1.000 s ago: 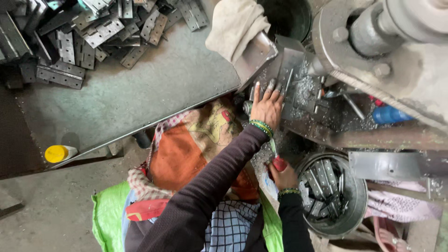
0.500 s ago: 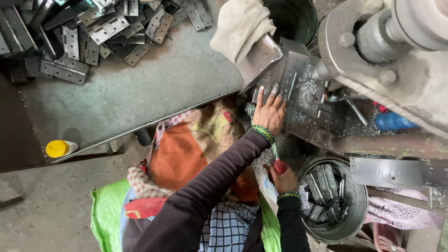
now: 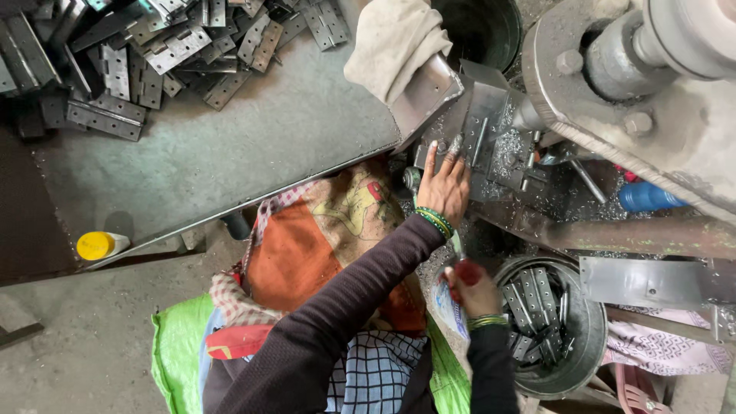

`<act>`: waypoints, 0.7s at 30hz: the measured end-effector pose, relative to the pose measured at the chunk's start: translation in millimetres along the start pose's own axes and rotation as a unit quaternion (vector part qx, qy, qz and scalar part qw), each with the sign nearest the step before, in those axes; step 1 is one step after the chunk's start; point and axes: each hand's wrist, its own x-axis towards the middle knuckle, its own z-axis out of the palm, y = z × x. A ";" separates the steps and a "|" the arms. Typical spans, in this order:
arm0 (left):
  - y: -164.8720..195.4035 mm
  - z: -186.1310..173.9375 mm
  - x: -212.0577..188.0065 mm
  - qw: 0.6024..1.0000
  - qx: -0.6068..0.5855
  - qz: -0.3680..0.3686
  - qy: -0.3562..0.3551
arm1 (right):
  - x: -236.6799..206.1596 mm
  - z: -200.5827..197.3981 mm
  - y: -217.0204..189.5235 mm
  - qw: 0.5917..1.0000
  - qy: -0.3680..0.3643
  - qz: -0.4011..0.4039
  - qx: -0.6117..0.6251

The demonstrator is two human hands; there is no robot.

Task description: The person repeatedly picks up small metal hinge pieces from a pile, places them under a drill press, and operates the machine to drill holes. After each cycle, the finished piece is dropped into a bucket below.

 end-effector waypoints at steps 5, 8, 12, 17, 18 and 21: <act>-8.5 6.7 12.1 0.989 -0.085 0.003 0.121 | 5.3 52.3 21.4 0.990 0.067 -0.107 0.070; -23.0 4.6 19.2 0.997 -0.073 0.027 0.014 | 4.0 38.4 17.2 0.984 0.059 -0.121 0.119; -23.6 0.0 22.4 0.999 -0.031 0.018 -0.011 | 1.5 -20.9 -16.0 0.977 -0.118 0.008 0.179; -5.2 3.9 15.5 1.000 -0.020 0.004 -0.013 | -10.1 -40.0 -16.1 0.999 -0.027 -0.040 0.006; -4.0 4.8 16.0 1.000 -0.021 0.001 -0.008 | -11.3 -26.8 -10.9 0.997 0.003 -0.058 0.058; -6.9 5.3 22.2 1.000 -0.018 -0.005 -0.003 | -2.3 27.4 0.7 0.986 0.063 -0.106 0.110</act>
